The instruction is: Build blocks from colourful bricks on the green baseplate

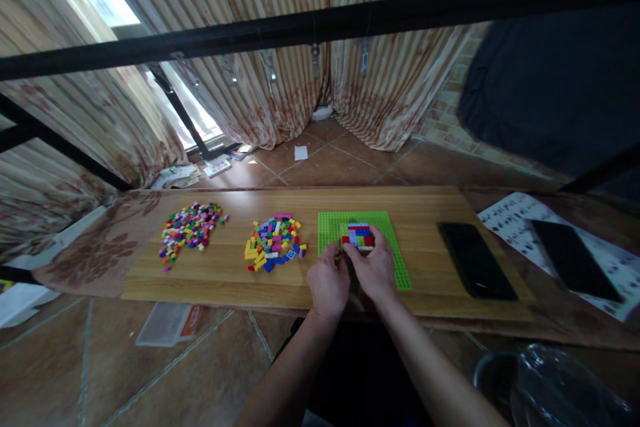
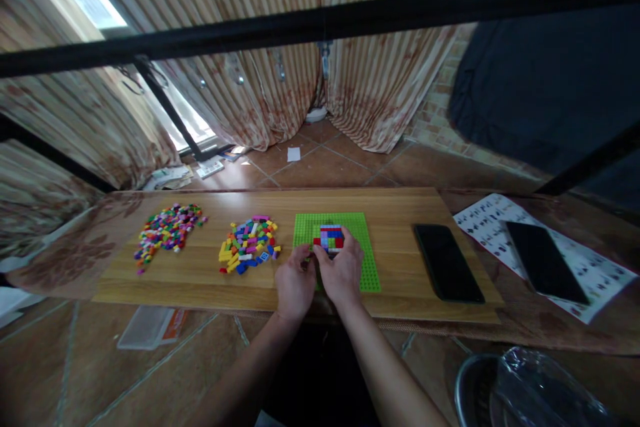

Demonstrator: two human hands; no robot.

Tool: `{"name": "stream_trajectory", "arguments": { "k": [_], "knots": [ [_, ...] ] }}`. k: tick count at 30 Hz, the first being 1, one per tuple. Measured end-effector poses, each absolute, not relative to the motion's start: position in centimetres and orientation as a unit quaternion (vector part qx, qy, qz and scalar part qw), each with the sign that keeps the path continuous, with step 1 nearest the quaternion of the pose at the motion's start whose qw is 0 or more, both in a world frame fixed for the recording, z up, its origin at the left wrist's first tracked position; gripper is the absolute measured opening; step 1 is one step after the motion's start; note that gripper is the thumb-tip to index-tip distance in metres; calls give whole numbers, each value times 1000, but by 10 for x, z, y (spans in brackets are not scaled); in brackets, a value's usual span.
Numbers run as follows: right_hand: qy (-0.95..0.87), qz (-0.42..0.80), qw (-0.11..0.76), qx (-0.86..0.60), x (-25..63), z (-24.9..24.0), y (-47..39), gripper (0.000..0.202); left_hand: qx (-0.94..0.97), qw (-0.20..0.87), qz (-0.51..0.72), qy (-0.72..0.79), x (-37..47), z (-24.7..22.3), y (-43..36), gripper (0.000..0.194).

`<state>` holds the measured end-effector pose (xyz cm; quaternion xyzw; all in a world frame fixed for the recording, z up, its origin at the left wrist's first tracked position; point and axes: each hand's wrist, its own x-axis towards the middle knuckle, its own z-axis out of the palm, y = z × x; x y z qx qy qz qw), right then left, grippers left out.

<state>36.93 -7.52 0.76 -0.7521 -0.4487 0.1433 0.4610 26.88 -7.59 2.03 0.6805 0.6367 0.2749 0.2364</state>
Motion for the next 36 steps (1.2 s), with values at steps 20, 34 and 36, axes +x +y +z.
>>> {"name": "stream_trajectory", "arguments": {
  "k": [20, 34, 36],
  "knots": [
    [-411, 185, 513, -730, 395, 7, -81, 69, 738, 268, 261, 562, 258, 22, -102, 51],
    [-531, 188, 406, -720, 385, 1, -111, 54, 755, 323, 183, 540, 256, 26, -96, 58],
    [-536, 190, 400, -719, 384, 3, -114, 55, 756, 316, 183, 543, 254, 25, -96, 57]
  ]
}}
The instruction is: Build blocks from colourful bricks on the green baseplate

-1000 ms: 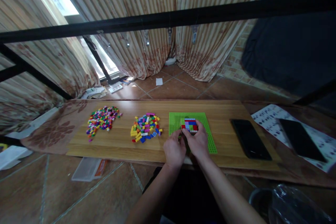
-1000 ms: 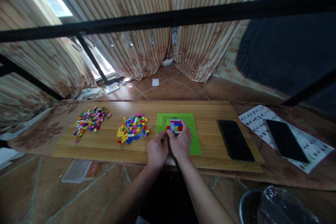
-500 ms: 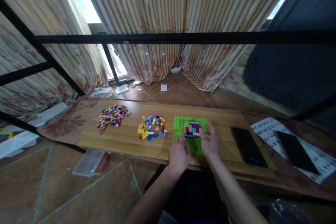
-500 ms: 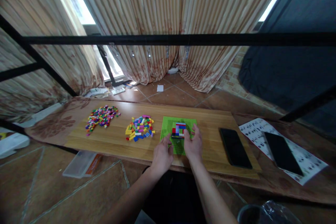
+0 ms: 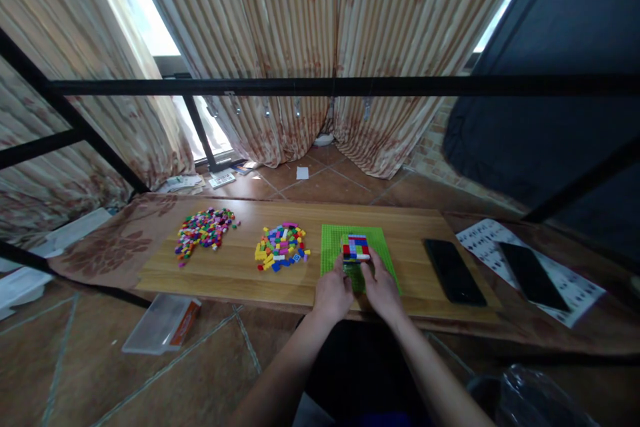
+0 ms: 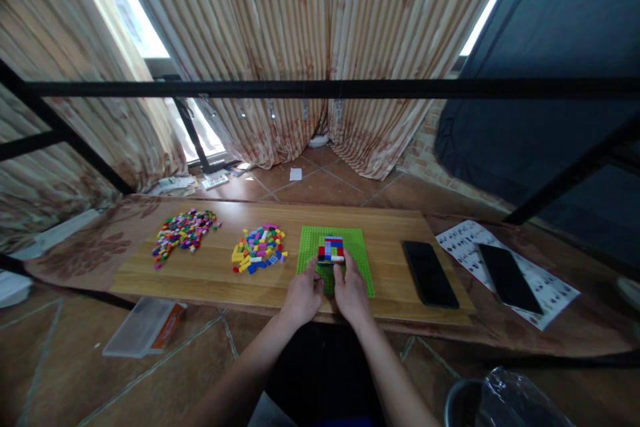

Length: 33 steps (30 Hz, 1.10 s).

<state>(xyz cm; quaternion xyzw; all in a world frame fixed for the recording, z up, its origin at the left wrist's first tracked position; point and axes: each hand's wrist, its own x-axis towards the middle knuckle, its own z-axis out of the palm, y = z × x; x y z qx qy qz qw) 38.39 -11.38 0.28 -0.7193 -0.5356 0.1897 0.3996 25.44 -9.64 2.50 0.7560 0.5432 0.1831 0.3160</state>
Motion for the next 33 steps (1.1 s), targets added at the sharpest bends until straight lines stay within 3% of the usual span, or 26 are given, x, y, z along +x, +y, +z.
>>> {"name": "stream_trajectory", "arguments": {
  "k": [6, 11, 16, 21, 28, 33],
  "knots": [
    [-548, 186, 388, -717, 391, 8, -117, 52, 755, 340, 217, 517, 244, 28, -95, 56],
    [-593, 77, 376, -708, 393, 35, -94, 53, 727, 379, 259, 510, 225, 33, -102, 48],
    [-683, 30, 305, -663, 374, 59, -38, 57, 702, 408, 285, 510, 195, 26, -117, 39],
    [-704, 49, 190, -683, 357, 41, -6, 59, 663, 437, 306, 526, 164, 15, -127, 34],
    [-710, 29, 158, -685, 358, 22, -6, 63, 637, 409, 366, 542, 138, 14, -115, 29],
    [-716, 12, 159, -679, 362, 21, -4, 61, 635, 314, 377, 597, 118, 15, -90, 27]
  ]
}}
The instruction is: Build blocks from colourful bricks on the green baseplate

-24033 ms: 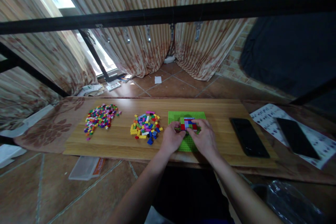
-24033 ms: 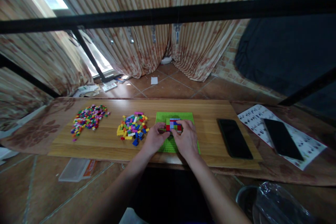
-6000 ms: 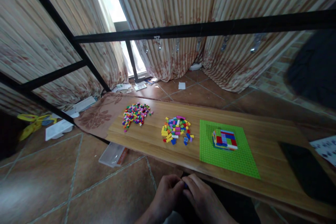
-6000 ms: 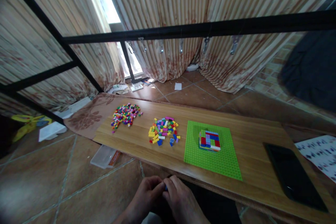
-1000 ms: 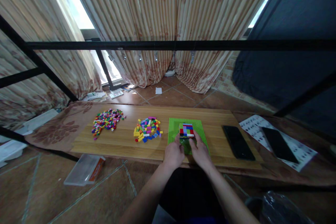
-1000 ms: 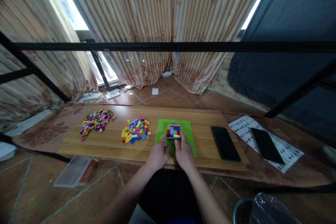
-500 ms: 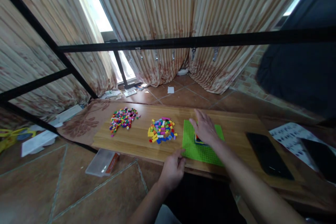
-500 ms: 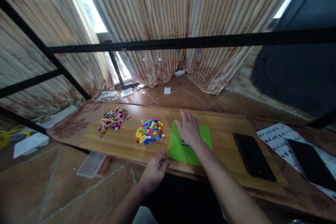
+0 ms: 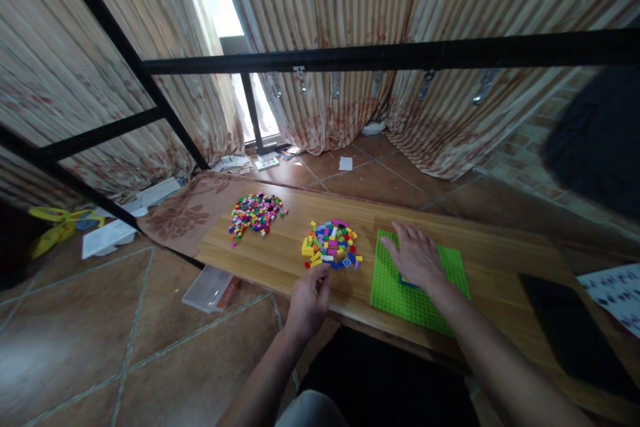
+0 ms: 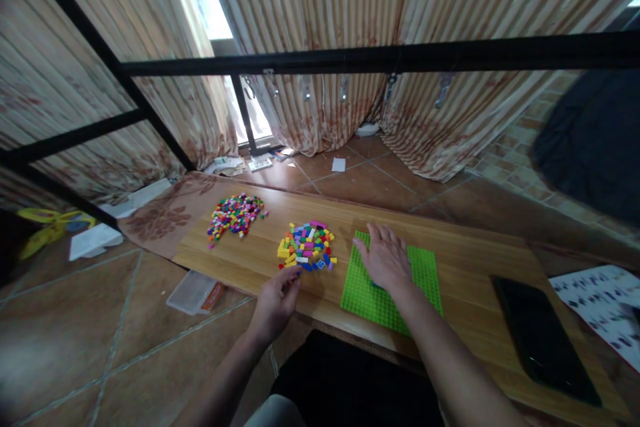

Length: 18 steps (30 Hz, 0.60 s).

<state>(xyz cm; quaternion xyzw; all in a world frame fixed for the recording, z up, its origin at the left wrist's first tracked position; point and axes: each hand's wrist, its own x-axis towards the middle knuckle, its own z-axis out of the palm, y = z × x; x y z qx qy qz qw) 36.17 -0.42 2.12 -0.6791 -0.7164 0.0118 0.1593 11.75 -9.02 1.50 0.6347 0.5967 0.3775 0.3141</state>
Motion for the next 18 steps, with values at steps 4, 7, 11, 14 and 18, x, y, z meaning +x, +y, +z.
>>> {"name": "stream_trajectory", "arguments": {
  "k": [4, 7, 11, 14, 18],
  "knots": [
    [-721, 0, 195, -665, 366, 23, -4, 55, 635, 216, 387, 633, 92, 13, -71, 27],
    [-724, -11, 235, -648, 358, 29, -9, 48, 627, 159, 382, 660, 77, 10, -58, 26],
    [-763, 16, 268, -588, 315, 38, -26, 37, 635, 128, 349, 677, 71, 6, -47, 28],
    [-803, 72, 263, -530, 273, 37, -42, 28, 655, 128, 333, 666, 73, 4, -44, 32],
    [-820, 95, 247, -507, 236, 25, -56, 27, 673, 131, 338, 644, 75, 2, -44, 36]
  ]
}}
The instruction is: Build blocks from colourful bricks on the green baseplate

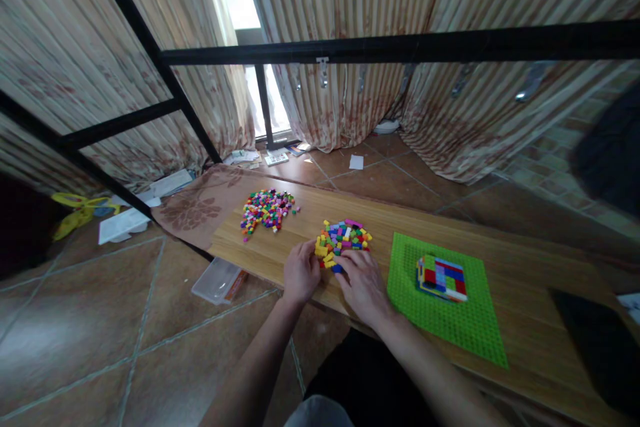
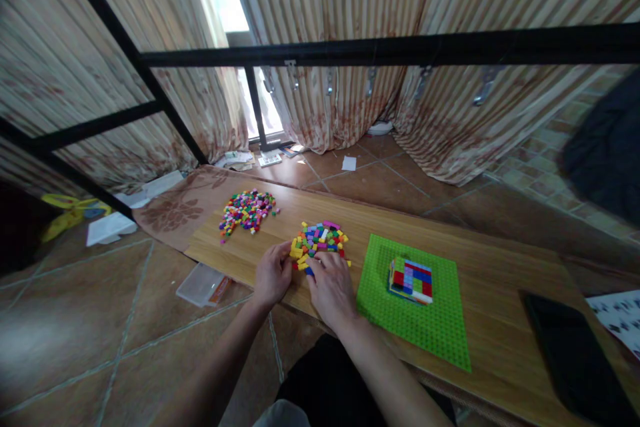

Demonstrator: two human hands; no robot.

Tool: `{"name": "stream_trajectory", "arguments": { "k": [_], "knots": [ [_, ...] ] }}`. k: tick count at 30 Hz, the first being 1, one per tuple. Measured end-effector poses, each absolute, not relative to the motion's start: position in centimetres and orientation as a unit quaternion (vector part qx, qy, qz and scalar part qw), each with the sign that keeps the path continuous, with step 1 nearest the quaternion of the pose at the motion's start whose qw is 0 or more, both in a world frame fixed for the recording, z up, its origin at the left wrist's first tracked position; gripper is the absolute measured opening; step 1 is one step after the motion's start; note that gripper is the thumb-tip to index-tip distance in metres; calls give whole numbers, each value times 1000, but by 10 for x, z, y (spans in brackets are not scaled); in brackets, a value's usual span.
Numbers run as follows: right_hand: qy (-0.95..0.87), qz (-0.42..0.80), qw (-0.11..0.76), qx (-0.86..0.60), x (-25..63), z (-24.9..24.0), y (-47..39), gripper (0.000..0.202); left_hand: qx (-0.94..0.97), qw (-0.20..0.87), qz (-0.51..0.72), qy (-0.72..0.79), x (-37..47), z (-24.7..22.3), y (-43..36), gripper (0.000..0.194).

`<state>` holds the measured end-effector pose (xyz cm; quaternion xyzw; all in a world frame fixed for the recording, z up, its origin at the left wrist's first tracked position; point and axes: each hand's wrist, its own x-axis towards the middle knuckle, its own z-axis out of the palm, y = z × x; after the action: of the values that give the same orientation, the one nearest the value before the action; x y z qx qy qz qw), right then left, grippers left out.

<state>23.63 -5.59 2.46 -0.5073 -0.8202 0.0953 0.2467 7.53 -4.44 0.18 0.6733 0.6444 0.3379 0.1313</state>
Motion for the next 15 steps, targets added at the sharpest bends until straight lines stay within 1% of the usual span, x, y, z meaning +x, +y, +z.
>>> {"name": "stream_trajectory", "arguments": {
  "k": [5, 10, 15],
  "knots": [
    [-820, 70, 223, -523, 223, 13, -52, 24, 673, 130, 339, 645, 74, -1, -45, 36],
    [-817, 40, 208, -537, 216, 14, -44, 17, 680, 132, 338, 637, 73, -4, -44, 33],
    [-817, 21, 189, -545, 211, 17, -42, 19, 689, 128, 328, 634, 72, -5, -43, 31]
  ]
}}
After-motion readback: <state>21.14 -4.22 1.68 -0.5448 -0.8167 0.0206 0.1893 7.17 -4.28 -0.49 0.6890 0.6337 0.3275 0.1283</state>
